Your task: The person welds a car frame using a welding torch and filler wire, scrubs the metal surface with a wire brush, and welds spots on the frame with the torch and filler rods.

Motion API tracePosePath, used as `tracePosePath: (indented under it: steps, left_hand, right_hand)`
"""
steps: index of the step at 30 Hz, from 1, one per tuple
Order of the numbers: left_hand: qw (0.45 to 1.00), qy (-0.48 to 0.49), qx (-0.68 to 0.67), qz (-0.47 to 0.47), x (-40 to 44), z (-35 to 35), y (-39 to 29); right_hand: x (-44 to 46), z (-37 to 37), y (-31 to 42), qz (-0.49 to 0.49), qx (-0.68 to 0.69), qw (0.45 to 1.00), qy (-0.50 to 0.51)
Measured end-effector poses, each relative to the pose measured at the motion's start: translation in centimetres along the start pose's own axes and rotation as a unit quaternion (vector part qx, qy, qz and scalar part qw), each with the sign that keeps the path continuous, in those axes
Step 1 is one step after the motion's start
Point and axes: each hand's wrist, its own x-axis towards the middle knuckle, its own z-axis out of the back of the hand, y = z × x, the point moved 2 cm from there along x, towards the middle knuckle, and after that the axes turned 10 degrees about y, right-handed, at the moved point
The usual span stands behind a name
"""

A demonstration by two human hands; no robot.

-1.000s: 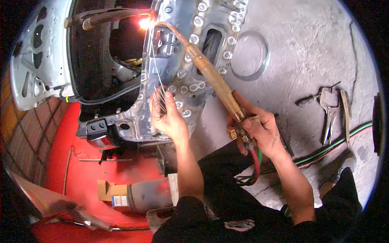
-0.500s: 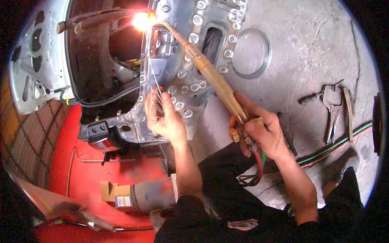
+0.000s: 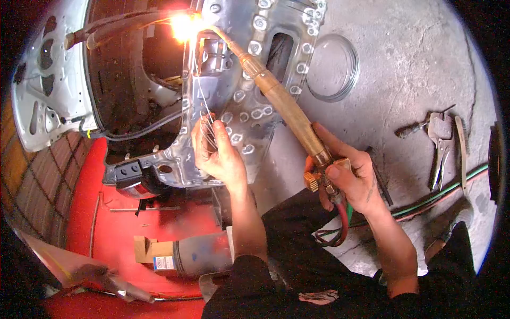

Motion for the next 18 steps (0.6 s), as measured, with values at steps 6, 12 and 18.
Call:
tracePosePath:
  steps: [6,12,18]
  left_hand:
    - [1.000,-0.005,0.004,-0.007,-0.19,-0.03,0.32]
    - [1.000,0.004,0.016,0.010,-0.22,-0.28,-0.25]
    - [1.000,-0.003,0.007,0.018,-0.31,-0.51,-0.43]
  right_hand:
    - [-0.21,-0.27,0.25,-0.011,-0.058,0.998,0.007]
    - [-0.21,-0.80,-0.16,-0.009,-0.071,0.997,-0.010]
    - [-0.20,-0.69,0.56,-0.017,-0.064,0.998,-0.007]
